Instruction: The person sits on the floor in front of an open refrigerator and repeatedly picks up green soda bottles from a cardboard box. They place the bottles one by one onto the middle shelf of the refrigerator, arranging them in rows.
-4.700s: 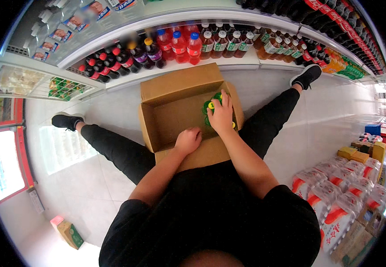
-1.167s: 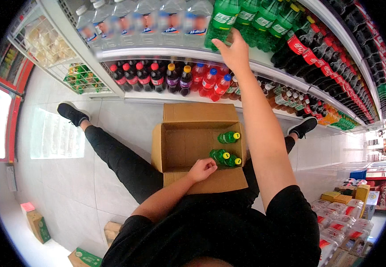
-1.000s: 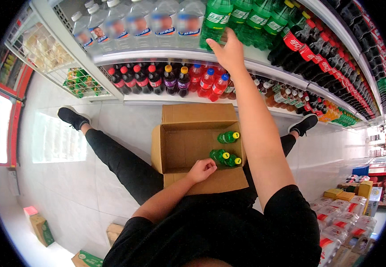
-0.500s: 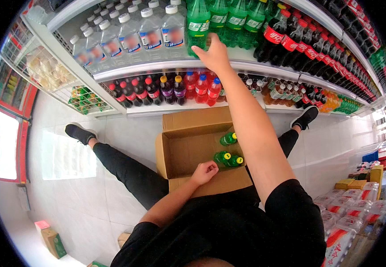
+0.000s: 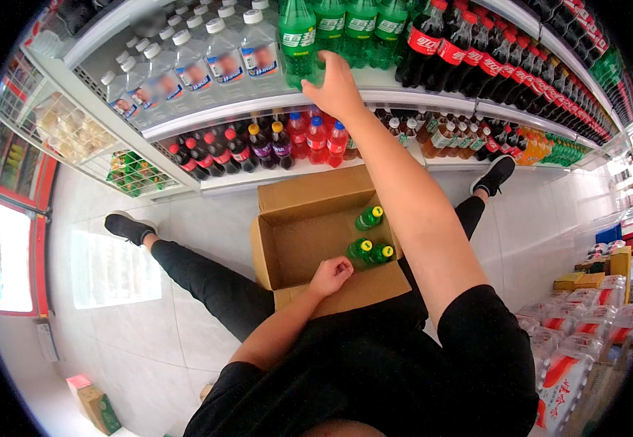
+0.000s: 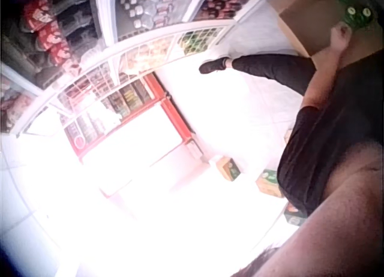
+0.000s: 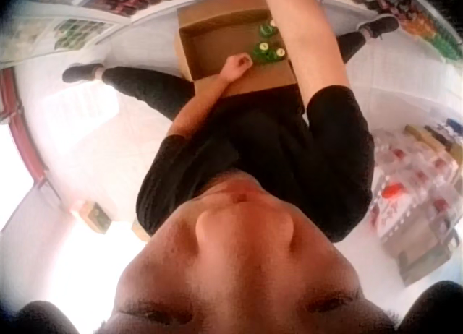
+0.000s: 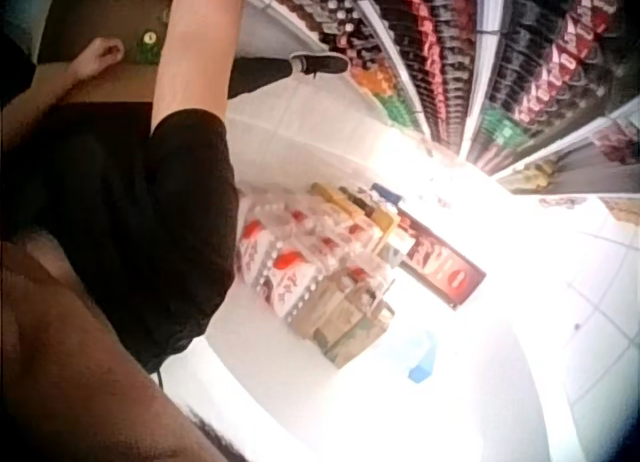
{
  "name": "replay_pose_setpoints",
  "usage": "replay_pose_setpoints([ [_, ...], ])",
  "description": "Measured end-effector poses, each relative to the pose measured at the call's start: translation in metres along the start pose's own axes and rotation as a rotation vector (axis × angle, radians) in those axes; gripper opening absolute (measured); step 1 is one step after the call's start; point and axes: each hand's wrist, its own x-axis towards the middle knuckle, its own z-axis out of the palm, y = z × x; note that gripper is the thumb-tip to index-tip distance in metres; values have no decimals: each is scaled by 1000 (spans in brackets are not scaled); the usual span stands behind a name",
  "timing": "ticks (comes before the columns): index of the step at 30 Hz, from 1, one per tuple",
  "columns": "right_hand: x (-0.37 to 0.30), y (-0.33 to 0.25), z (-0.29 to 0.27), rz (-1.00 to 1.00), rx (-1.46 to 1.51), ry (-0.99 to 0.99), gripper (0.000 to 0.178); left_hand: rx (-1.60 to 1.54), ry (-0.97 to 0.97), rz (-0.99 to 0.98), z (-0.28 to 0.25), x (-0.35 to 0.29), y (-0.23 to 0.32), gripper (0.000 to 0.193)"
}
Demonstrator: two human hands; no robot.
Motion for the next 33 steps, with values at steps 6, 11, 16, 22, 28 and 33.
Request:
replay_pose_setpoints([
  [6, -128, 5, -62, 114, -4, 123, 38, 40, 8, -79, -2, 1, 16, 12],
  [11, -302, 0, -106, 471, -159, -220, 31, 162, 7, -94, 0, 6, 9, 14],
  [16, -372, -13, -131, 635, -181, -388, 33, 283, -19, -98, 3, 11, 19, 14],
  [22, -384, 8, -124, 838, -69, -598, 31, 351, 17, -83, 13, 26, 16, 11],
  [28, -378, 0, -122, 824, -151, -806, 28, 487, 28, -161, 19, 40, 8, 29],
  [33, -374, -9, -125, 769, -182, -829, 28, 543, 28, -132, 23, 45, 20, 48],
])
